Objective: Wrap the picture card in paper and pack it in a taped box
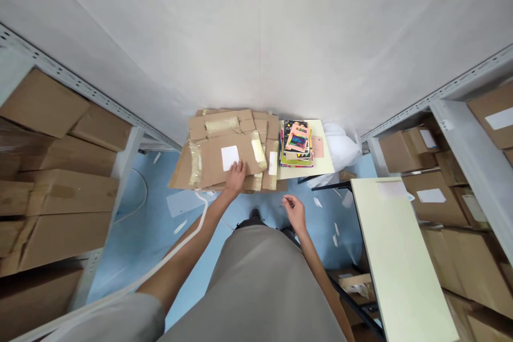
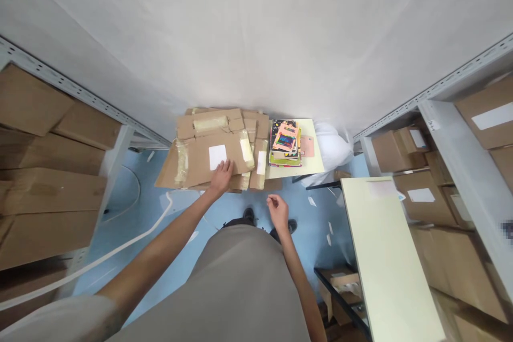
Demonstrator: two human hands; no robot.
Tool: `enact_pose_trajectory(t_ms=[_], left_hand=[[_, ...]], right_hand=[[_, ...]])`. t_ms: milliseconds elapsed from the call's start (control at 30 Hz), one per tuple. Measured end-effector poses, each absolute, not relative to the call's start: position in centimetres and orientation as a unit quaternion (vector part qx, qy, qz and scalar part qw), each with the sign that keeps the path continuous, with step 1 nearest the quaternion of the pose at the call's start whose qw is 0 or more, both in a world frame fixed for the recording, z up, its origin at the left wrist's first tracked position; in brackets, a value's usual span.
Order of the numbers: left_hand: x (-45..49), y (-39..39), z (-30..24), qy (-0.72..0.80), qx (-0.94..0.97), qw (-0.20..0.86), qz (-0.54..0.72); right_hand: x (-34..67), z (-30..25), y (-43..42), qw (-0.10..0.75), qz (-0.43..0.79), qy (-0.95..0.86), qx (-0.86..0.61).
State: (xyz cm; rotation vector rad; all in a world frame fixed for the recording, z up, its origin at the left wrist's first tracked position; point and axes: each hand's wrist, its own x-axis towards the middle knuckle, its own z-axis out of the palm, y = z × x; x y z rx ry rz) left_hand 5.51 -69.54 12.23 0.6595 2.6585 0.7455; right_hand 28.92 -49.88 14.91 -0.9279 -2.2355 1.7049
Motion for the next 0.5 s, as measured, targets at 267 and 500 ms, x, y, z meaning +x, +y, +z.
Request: enact_pose_trajectory(t_ms=[267, 500], left_hand=[[3.4, -73.4, 19.6, 0.937, 0.194, 0.028, 0.290], [2.1, -77.4, 33.4, 0.876, 0.063, -0.286, 0.382]], right_hand=[[26.6, 15.6, -50.6, 0.083, 0.605, -0.742, -0.276], [26.3, 17.0, -48.8, 0.102, 0.652, -0.707, -0.256]])
